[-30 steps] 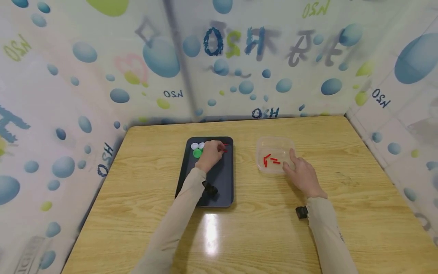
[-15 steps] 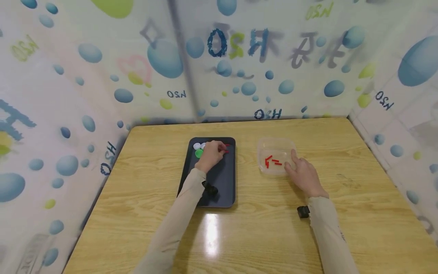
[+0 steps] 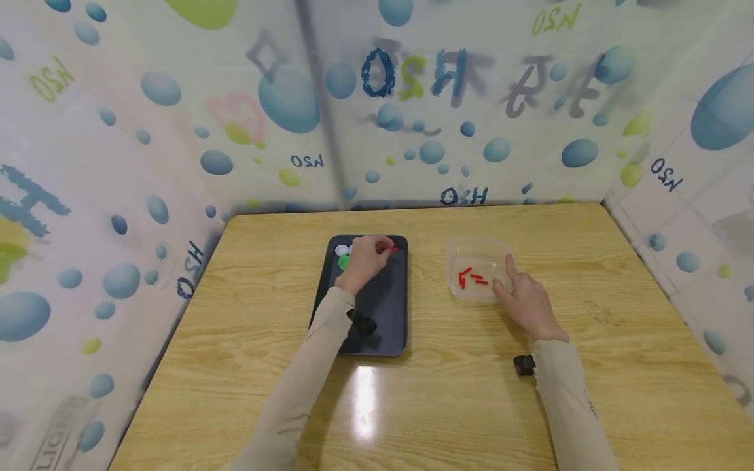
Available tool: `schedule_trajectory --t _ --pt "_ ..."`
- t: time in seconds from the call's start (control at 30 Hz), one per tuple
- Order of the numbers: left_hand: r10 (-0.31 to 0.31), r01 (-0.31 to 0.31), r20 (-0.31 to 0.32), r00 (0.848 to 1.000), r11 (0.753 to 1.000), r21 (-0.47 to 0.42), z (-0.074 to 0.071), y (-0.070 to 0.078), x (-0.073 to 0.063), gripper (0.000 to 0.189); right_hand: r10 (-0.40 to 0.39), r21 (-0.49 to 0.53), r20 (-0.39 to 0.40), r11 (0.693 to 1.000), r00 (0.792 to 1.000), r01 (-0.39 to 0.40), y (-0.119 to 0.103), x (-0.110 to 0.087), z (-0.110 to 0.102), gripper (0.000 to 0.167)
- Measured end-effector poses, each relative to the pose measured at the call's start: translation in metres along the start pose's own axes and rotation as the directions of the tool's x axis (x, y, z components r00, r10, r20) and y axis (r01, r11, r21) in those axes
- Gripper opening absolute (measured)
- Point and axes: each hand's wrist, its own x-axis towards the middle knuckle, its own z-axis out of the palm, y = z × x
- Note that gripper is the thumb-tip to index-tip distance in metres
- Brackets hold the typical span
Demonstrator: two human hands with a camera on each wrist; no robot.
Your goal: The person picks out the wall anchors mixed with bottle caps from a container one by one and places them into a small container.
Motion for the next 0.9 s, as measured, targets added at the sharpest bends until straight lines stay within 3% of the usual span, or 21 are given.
schedule_trajectory --t 0.27,0.57,0.9 --pt "0.099 -0.097 0.014 0.995 0.993 -0.060 0.002 0.024 0.007 0.017 0.013 0.009 -0.017 1.000 1.000 -0.013 0.002 -0.002 0.000 0.072" --pt "0.104 -0.097 0.075 0.992 0.991 -0.092 0.012 0.038 0.011 0.017 0.004 -0.002 -0.038 1.000 0.999 -0.004 0.001 0.000 0.002 0.071" --pt "0.132 -0.124 0.079 0.988 0.987 -0.099 0.023 0.040 0.013 0.016 0.011 0.002 -0.038 1.000 0.999 -0.011 0.001 0.001 0.002 0.071"
